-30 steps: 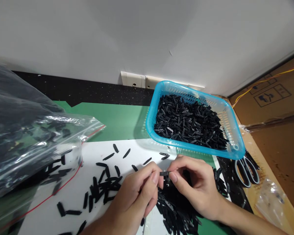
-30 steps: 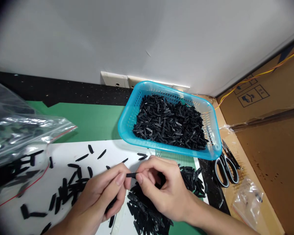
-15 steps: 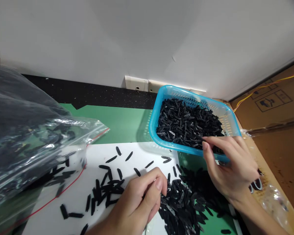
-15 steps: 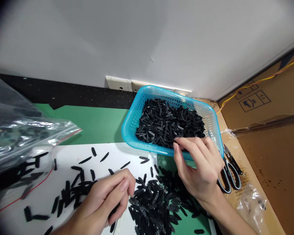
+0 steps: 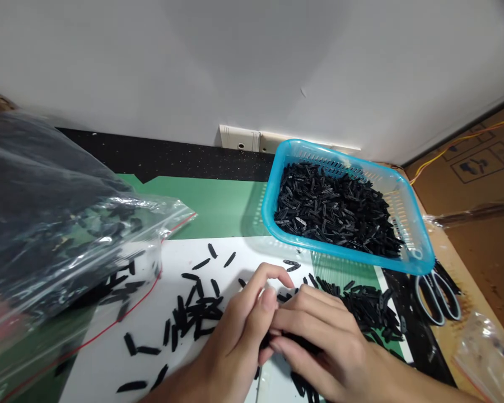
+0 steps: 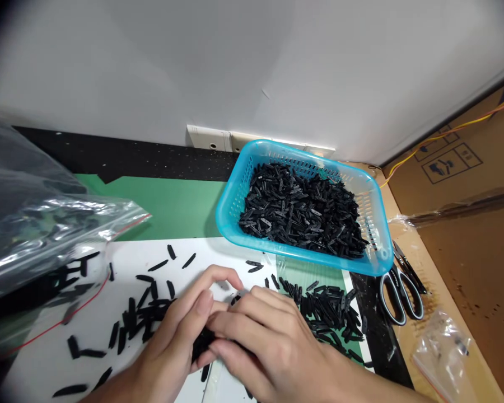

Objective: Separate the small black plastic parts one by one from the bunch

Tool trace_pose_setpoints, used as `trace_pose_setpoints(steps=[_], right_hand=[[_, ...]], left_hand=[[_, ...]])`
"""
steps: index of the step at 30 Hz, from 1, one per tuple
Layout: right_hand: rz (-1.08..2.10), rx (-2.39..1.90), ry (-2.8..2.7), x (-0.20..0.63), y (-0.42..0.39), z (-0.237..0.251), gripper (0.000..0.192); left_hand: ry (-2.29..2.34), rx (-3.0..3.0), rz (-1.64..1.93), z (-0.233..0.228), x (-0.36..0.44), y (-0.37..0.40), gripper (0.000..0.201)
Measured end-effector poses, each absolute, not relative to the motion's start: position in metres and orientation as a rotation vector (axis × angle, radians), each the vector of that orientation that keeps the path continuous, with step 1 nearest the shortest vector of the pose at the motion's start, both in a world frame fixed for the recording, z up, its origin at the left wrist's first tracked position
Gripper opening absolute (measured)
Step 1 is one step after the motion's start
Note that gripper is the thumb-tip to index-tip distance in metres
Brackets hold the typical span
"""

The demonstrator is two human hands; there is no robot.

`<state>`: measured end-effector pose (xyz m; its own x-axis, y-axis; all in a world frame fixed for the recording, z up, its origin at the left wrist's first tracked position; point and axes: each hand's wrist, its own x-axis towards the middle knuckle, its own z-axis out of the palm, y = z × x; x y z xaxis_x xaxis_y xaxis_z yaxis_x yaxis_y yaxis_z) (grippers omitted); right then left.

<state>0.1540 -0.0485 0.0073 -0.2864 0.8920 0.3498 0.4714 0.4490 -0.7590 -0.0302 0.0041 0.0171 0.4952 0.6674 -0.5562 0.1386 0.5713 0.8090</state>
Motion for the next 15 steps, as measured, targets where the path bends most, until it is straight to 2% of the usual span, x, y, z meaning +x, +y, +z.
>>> trace_pose_setpoints(steps=[7,12,15], right_hand=[[0.658,-1.11,-1.949,0.158,-0.046,0.011,0.016],[0.731,-1.202,-1.657,0.166,-0.049,0.012,0.007],[0.787,-1.326,-1.486,0.169,-0.051,0.012,0.008]], left_hand=[[0.955,0.947,0.358,0.021,-0.028,0.006,0.059],[0.769,1.135,0.296,0.009,-0.031,0.014,0.052],[0.749,1.156,0.293,0.006,-0.034,0.014,0.05]])
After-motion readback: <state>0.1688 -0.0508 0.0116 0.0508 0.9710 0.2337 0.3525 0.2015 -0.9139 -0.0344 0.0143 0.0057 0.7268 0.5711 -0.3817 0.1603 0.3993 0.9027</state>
